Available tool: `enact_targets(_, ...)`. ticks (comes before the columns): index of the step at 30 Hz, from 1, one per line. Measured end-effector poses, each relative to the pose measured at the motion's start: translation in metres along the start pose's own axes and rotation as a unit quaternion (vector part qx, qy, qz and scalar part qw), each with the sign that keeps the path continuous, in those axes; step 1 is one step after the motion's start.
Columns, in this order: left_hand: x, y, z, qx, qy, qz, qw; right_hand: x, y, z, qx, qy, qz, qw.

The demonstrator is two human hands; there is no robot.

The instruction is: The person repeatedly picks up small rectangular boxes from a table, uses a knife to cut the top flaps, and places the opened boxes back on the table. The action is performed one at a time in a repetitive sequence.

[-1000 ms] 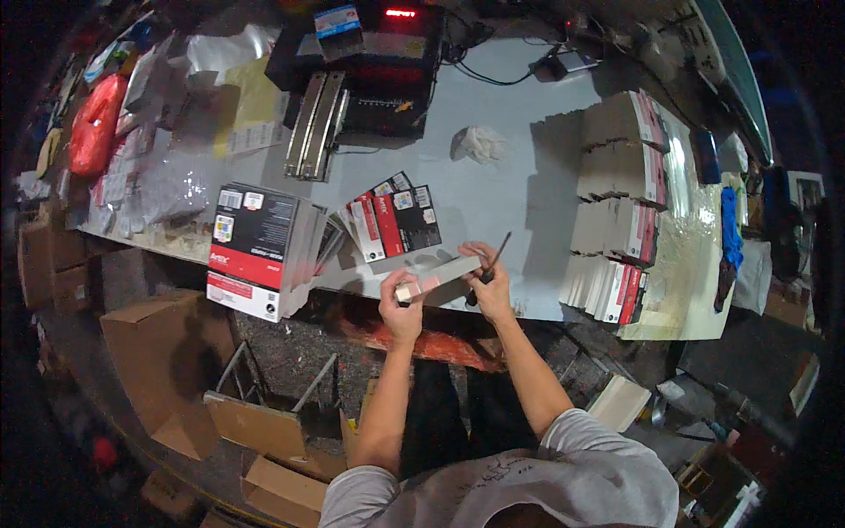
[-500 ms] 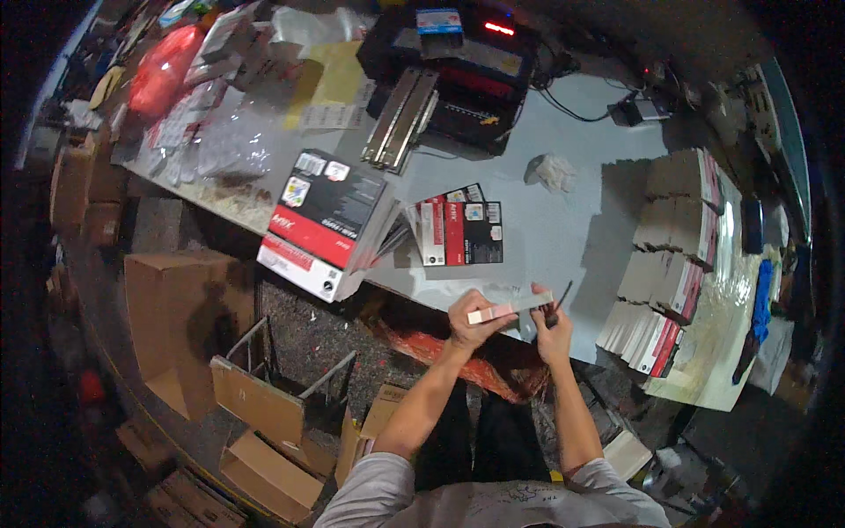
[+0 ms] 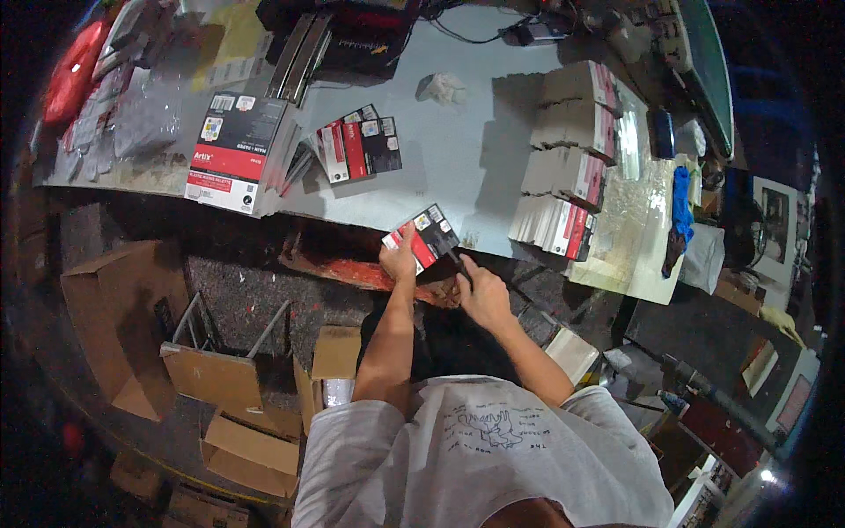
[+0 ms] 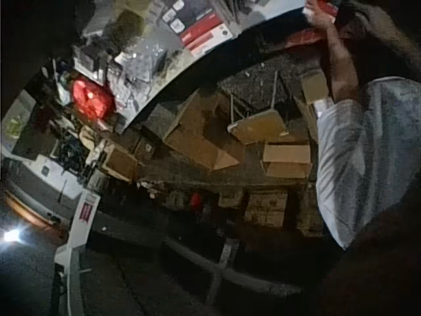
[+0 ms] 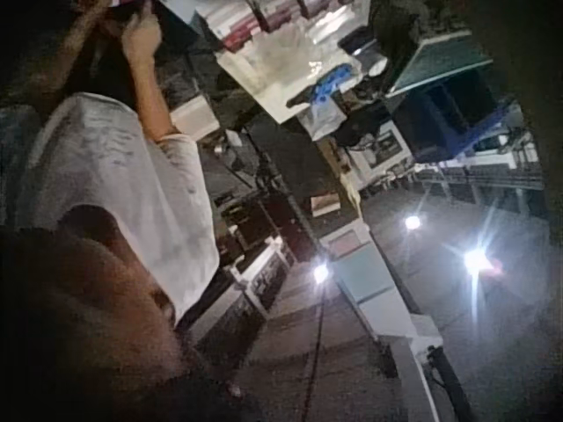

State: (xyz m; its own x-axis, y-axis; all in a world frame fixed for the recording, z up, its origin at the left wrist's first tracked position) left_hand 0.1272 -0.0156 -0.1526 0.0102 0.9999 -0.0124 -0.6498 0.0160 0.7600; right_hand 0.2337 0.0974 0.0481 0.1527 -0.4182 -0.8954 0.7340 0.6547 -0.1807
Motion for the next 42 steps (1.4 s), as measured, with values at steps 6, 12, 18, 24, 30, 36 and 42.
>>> enact_targets(6, -0.001, 0.002, 0.001, -0.003, 0.019, -0.009, 1.000, 0.014, -0.020, -0.010, -0.005, -0.072, 0.040, 0.997)
enact_targets(12, 0.000, 0.005, 0.006, -0.025, 0.007, -0.011, 1.000, 0.019, -0.029, -0.012, 0.006, -0.089, 0.058, 0.994)
enact_targets(18, -0.003, 0.010, 0.006, 0.027, 0.037, -0.024, 0.999, 0.021, -0.046, -0.015, 0.003, -0.120, 0.100, 0.988)
enact_targets(24, -0.002, 0.002, 0.005, 0.029, 0.023, -0.024, 0.999, 0.025, -0.057, -0.027, -0.011, -0.090, 0.107, 0.990)
enact_targets(30, -0.006, 0.012, 0.009, 0.032, 0.057, -0.088, 0.994, 0.033, -0.041, -0.015, 0.019, -0.130, 0.073, 0.989)
enact_targets(36, -0.008, -0.001, 0.002, 0.068, 0.066, -0.026, 0.995, 0.051, -0.055, -0.013, 0.017, -0.112, 0.138, 0.984)
enact_targets(42, -0.006, 0.001, 0.003, 0.028, 0.063, -0.091, 0.993, 0.031, -0.044, -0.006, 0.022, -0.078, 0.115, 0.990)
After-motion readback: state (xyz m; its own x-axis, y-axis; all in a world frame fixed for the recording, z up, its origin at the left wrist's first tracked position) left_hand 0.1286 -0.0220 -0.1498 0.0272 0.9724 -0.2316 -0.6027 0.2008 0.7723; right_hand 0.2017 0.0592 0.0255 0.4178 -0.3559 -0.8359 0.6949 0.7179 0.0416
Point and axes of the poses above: each hand's wrist, its own z-axis away from the middle knuckle, its own x-axis out of the palm, y = z × x, the point moved 8 cm from there along -z, towards the middle knuckle, and after that the axes turned 13 degrees about z, right-handed, at the moved point
